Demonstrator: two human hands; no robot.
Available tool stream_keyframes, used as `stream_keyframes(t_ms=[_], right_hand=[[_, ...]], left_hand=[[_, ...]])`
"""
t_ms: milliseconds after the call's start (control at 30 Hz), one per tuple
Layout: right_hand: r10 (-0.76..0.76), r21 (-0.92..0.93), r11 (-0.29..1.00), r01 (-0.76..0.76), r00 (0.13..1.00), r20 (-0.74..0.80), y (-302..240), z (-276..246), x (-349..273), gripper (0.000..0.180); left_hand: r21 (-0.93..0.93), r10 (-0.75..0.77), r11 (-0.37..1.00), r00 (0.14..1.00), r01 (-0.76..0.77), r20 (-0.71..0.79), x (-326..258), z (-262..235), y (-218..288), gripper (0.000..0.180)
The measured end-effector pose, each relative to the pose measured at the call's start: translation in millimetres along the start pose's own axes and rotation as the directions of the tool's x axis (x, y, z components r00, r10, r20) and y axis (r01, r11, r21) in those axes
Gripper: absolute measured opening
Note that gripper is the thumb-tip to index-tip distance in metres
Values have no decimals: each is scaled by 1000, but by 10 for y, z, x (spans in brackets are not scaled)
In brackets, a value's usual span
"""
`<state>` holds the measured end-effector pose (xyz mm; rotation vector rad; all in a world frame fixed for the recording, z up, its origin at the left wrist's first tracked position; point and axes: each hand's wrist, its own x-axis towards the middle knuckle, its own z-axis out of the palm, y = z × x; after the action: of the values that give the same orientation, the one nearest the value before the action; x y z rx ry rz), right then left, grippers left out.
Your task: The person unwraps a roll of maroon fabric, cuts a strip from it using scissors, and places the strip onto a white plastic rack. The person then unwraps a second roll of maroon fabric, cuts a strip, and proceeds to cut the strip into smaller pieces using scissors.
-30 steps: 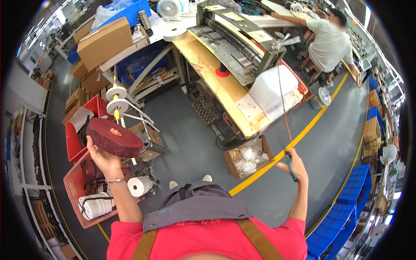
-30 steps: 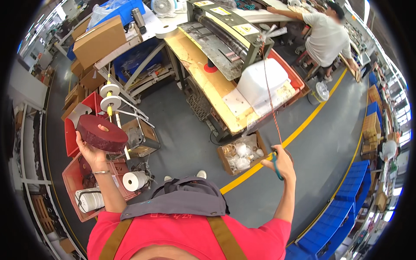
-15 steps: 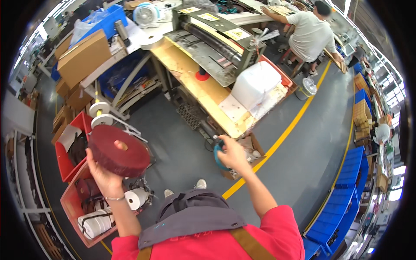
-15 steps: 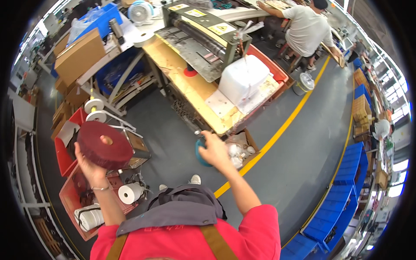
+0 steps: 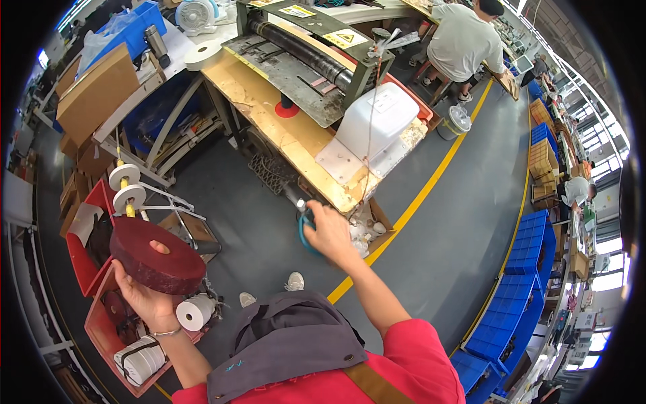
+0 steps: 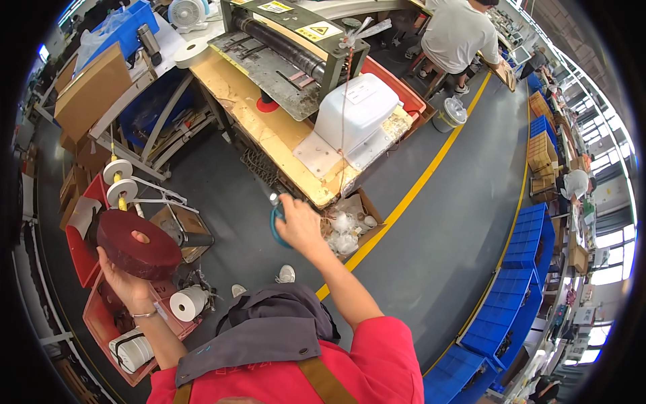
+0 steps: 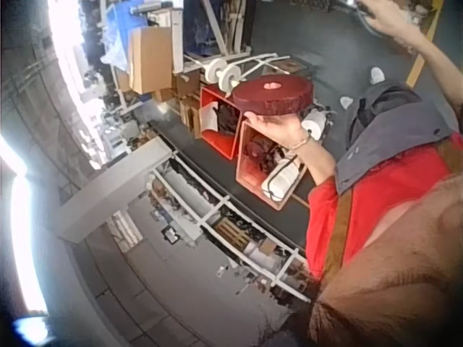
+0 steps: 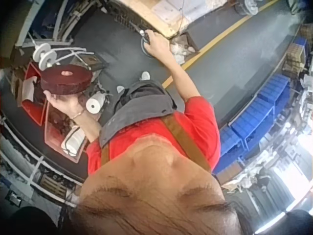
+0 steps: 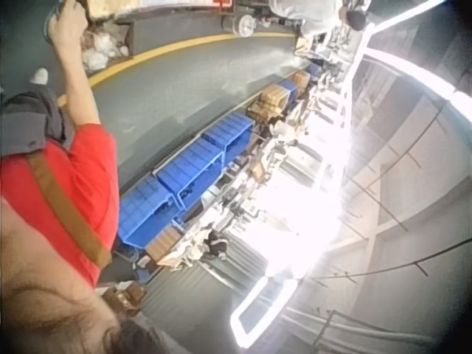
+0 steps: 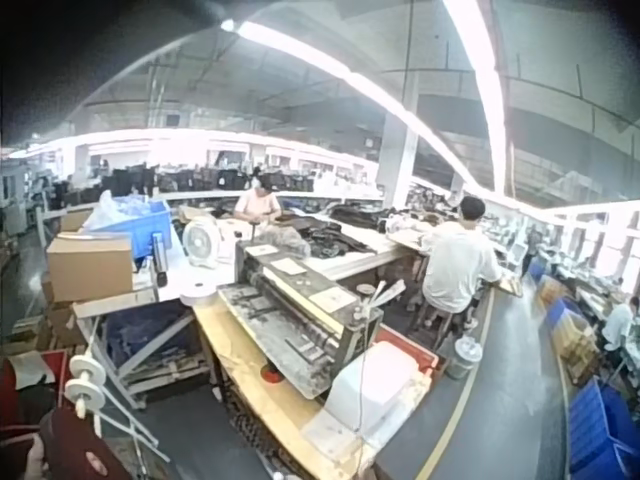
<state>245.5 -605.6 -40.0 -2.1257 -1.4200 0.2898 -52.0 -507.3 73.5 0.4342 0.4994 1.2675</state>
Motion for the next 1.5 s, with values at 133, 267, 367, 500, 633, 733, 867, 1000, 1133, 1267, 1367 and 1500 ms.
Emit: stream_keyframes(t_ms=[133,267,367,500,633,733,867,1000,1133,1267,1367,1500], right_hand=[[-55,-192,981,30,991,-123,295,148,509,41],[-112,-361,932,34,974,-197,952,205,963,32],[-36,-467,884,-16,994,-103,923,2,978,32],[-397,-176,914,365,893,-211,13,-203,674,24],[-540,363,728,582,812,-219,-1169,-462,150,15],[-678,360,605,710,697,-235,-1433,-595,173,24],[-787,384,550,742,614,-60,-1524,-626,288,27],[-789,418,552,721,614,-16,-1535,-634,270,28],[-746,474,594,650,666,21,-1393,-613,249,20],[-715,495,598,630,699,-25,-1311,-491,168,15],[-661,526,634,567,750,-12,-1198,-543,74,9],[-640,498,633,592,763,-94,-1146,-645,-30,11]], left_hand=[[150,39,988,998,-32,-40,-26,43,-106,47],[89,-96,990,990,105,-99,83,117,-322,52],[17,-166,986,986,166,-18,117,162,-406,49],[85,-172,981,985,172,-6,60,92,-497,48],[242,83,968,995,-67,-55,-21,109,-647,69],[365,151,917,987,-160,52,-40,213,-660,69],[434,168,880,981,-193,97,-101,300,-592,69],[435,202,872,974,-224,98,-122,278,-598,65],[503,194,839,978,-206,78,-99,317,-721,55],[543,161,814,978,-208,134,-122,285,-746,57],[551,123,808,974,-210,191,-119,312,-817,59],[493,86,846,966,-201,245,-97,368,-949,64]])
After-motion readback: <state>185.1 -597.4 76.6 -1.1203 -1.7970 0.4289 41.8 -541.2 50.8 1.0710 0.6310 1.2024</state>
